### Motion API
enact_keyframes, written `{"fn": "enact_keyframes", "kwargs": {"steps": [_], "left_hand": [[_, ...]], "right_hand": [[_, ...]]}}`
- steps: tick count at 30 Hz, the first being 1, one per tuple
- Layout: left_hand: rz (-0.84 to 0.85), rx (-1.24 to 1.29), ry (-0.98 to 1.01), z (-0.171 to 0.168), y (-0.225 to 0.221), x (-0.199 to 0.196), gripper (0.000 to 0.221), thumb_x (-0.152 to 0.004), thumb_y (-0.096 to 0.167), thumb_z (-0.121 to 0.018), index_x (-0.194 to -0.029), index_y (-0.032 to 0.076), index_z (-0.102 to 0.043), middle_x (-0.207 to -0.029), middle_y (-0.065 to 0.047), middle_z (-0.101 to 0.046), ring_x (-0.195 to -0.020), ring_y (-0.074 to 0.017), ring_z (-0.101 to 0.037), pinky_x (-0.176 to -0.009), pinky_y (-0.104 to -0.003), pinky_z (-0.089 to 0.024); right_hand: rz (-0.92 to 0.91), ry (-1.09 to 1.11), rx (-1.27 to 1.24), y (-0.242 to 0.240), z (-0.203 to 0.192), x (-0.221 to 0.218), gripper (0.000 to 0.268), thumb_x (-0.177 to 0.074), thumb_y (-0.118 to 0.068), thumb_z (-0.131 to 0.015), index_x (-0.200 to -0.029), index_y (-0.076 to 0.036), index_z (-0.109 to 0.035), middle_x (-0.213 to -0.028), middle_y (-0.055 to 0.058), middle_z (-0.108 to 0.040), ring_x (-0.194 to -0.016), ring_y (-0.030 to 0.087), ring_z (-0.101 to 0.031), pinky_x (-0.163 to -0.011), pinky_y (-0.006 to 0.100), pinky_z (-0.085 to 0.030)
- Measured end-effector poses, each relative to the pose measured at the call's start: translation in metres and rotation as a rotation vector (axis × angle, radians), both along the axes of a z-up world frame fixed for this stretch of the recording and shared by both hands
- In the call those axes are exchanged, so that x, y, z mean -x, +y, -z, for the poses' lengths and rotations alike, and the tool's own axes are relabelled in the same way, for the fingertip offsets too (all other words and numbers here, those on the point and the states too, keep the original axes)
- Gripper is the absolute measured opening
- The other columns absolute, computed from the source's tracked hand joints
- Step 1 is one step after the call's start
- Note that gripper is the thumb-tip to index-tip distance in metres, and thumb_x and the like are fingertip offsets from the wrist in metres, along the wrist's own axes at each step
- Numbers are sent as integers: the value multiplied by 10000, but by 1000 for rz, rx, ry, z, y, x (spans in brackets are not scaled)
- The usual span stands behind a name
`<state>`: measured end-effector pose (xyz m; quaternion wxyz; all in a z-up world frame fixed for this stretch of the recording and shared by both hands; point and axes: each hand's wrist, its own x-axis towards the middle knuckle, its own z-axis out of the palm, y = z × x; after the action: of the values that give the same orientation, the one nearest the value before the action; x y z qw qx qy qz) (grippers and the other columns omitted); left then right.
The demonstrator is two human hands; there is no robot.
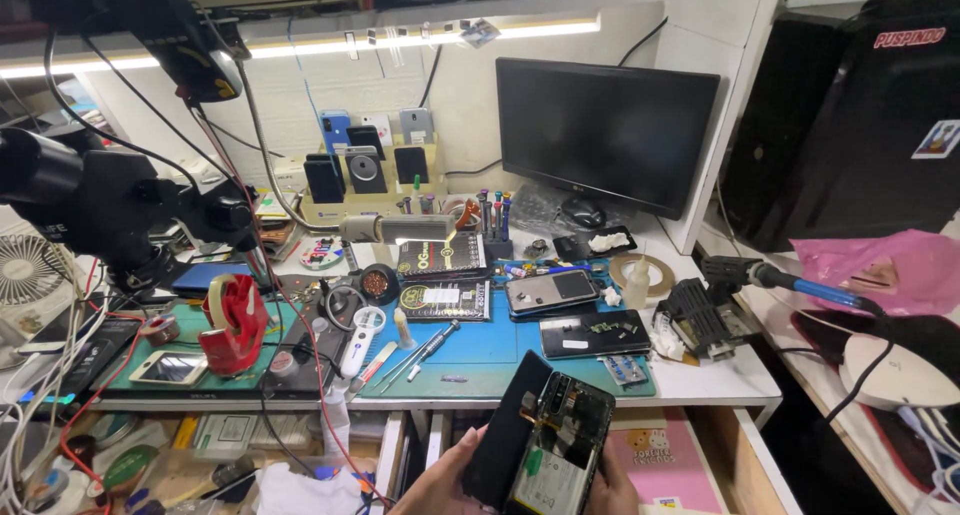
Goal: Inspecting and cleaning a smartphone at a mobile repair station
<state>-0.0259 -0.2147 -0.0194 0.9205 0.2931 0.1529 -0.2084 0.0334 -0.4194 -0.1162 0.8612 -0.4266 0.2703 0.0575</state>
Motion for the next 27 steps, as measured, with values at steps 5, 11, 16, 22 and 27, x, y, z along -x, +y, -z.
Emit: {"fn": "enact_keyframes", "kwargs": {"steps": [5, 11, 16, 22, 27], "left_hand": [[-104, 19, 196, -17, -8, 4, 533, -1001, 391, -541, -1442, 95, -577, -1375, -317, -651, -1142, -512, -643, -852, -632, -554], [-80, -91, 243, -44, -18, 9, 554, -1001, 381, -580, -1482, 127, -475, -1330, -338, -658, -707, -585, -678, -603, -612, -599], [-6, -295, -41, -31, -17, 4, 636, -958, 398, -540, -1548, 161, -512, -1407, -225, -631, -1034, -406, -693, -685, -439, -638], [30, -442, 17, -20, -13, 0, 888, -844, 595, -586, -1616, 230, -343, -1705, -10, -263, -1389, -361, -575, -980, -483, -619], [32, -604, -77, -1, -13, -2, 872, -816, 636, -566, -1606, 330, -361, -1717, 51, -197, -1556, -267, -226, -1063, -537, -537]], "right_hand": [[-351, -46, 460, -5, -67, -3, 487, -1024, -232, -507, -1502, -286, -584, -1366, 169, -734, -1200, 369, -715, -1057, 415, -563], [-239, -71, 64, -5, -80, 2, 510, -1062, -87, -443, -1562, -161, -510, -1372, 299, -654, -1223, 474, -621, -1090, 508, -470], [-187, -83, 30, -1, -78, 1, 511, -1055, -45, -443, -1550, -151, -515, -1398, 286, -637, -1258, 478, -608, -1141, 535, -449], [-337, 243, -375, 8, -202, 37, 738, -1029, -623, -252, -1543, -167, -524, -1553, 242, -540, -1427, 471, -455, -1161, 630, -310], [-249, 69, -326, 7, -157, 29, 570, -1075, -370, -274, -1525, -95, -490, -1483, 311, -554, -1312, 536, -505, -1101, 671, -360]]}}
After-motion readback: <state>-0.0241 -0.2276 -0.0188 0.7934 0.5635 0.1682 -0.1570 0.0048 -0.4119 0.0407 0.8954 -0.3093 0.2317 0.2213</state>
